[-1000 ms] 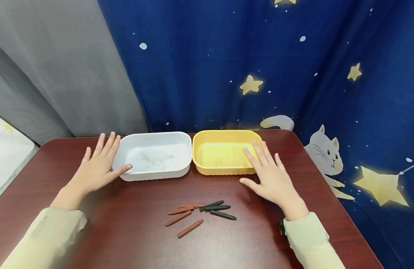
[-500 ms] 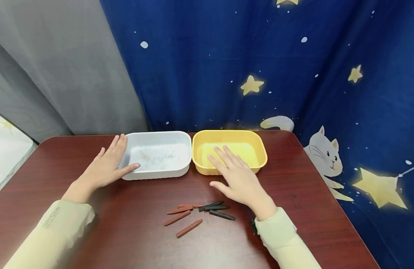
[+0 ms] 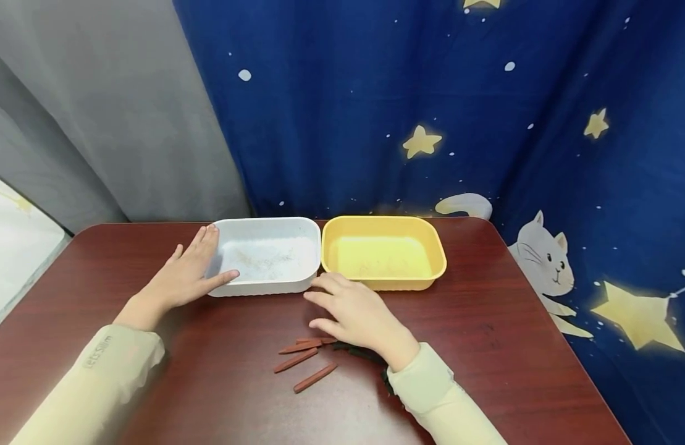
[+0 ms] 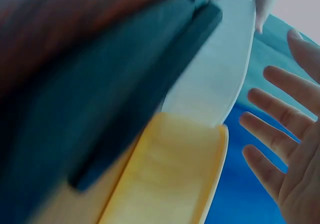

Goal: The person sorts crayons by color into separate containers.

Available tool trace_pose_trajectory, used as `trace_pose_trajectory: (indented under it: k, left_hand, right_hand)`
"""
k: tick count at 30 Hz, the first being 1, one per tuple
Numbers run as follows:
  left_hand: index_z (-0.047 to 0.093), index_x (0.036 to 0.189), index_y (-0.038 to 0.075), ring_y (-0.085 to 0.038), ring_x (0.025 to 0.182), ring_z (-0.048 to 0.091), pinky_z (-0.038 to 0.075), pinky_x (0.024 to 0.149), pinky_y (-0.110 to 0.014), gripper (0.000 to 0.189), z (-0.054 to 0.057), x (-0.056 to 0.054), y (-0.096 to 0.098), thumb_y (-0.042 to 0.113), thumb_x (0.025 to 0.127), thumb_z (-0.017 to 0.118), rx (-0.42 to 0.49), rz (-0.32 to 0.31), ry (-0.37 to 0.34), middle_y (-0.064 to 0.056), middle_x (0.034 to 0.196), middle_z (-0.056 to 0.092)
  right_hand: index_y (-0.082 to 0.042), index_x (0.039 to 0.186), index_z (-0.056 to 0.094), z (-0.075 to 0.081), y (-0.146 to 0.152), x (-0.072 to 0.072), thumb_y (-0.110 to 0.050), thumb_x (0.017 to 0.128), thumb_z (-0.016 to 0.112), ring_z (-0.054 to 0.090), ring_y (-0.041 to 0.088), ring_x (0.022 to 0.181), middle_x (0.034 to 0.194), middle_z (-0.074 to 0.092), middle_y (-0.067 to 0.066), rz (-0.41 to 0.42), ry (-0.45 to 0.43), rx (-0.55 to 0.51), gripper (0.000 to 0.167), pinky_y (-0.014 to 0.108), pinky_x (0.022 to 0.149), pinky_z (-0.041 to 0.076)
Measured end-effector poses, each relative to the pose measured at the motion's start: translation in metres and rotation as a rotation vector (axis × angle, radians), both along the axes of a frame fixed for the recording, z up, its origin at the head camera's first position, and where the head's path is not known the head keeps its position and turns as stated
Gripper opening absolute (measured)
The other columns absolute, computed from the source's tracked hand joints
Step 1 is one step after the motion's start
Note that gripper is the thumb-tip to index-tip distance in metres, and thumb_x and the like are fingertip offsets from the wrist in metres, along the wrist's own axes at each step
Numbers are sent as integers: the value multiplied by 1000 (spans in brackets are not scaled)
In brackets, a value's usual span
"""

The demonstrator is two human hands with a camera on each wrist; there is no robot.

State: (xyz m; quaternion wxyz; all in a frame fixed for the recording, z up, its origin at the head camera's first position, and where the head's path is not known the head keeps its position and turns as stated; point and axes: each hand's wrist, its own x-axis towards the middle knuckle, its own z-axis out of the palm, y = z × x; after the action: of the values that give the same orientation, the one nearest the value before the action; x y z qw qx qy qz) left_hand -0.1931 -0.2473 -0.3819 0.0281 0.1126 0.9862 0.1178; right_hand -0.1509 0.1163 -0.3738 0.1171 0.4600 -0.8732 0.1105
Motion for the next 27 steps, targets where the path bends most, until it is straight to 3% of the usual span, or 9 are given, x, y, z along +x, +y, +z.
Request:
trace_pose_trajectory:
  k: [5,12,20,27]
  left_hand:
    - [-3,158,1,-30,156,-5,9,118,-69,112,-1,0,0,79,90,39,-7,3,4,-15,168,-5]
    - [-4,157,-1,-33,156,-6,9,118,-68,111,2,0,1,78,91,39,-3,-8,-10,-18,167,-5]
    - [-5,157,-1,-35,155,-5,8,118,-69,113,2,0,1,79,90,39,-15,1,-15,-19,167,-4]
    - [-3,157,-3,-35,155,-4,9,118,-69,113,-2,-2,1,79,90,39,-3,-6,-9,-19,167,-5]
  right_hand:
    - [-19,117,71,1,-14,5,-40,91,71,58,13,111,119,64,-4,45,-50,60,34,32,87,54]
    - [-23,101,73,1,-26,11,-40,89,73,55,9,94,96,60,-10,55,-122,157,21,22,70,47]
    - [-26,85,69,-2,-30,14,-37,84,77,56,9,90,88,60,-13,11,-196,286,14,22,64,42]
    - [-26,83,65,-4,-31,14,-26,83,80,53,8,85,82,58,-14,-17,-270,324,15,23,66,43]
